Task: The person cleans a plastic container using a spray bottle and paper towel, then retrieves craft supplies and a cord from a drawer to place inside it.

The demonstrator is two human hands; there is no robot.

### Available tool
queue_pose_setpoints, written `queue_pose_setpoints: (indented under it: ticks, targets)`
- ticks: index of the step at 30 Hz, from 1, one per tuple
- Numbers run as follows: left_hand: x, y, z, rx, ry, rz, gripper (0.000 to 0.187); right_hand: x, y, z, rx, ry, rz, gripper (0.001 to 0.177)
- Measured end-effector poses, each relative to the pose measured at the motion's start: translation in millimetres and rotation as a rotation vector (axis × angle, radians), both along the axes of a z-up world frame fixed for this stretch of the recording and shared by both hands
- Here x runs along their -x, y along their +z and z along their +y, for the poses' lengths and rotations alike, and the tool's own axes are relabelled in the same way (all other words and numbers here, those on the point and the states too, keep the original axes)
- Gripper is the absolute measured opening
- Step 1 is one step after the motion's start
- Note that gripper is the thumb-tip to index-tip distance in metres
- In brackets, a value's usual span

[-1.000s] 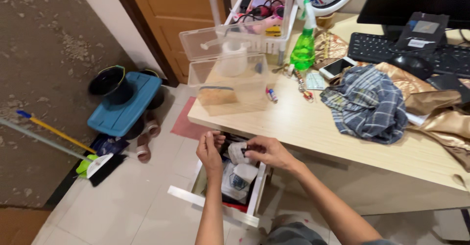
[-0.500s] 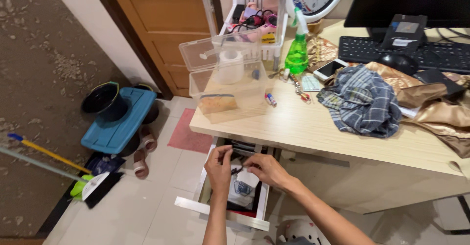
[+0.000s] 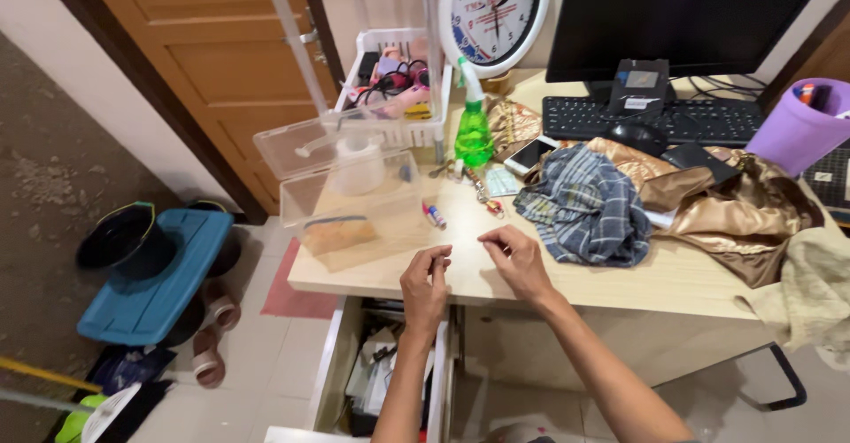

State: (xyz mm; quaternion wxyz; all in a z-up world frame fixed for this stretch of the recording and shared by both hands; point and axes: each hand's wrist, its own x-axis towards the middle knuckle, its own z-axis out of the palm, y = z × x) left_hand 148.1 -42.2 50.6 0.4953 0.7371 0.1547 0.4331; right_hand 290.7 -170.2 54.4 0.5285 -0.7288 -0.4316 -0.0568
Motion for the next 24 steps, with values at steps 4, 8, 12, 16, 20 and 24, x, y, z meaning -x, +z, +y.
queue_pose_setpoints:
  ticks: [4, 8, 12, 16, 20, 24]
  targets:
    - [-40, -8, -1, 0.030, -0.029, -0.019, 0.021, -43, 5, 3, 0.070, -0.129, 0.052, 0.015]
    - [-77, -22, -1, 0.099, -0.031, -0.035, 0.022, -71, 3, 15, 0.094, -0.099, 0.062, 0.018]
    - [-102, -31, 1, 0.129, -0.038, 0.010, 0.023, -93, -13, 31, 0.131, -0.120, -0.124, 0.024]
    - [-117, -33, 2, 0.150, -0.014, 0.048, 0.024, -102, -28, 39, 0.143, -0.195, -0.091, 0.017]
    - [-124, -38, 5, 0.130, 0.028, 0.036, 0.028, -108, -33, 36, 0.053, -0.149, -0.071, 0.014]
    - [-126, -42, 9, 0.087, 0.007, 0.023, 0.042, -113, -39, 35, -0.027, 0.013, 0.199, 0.016]
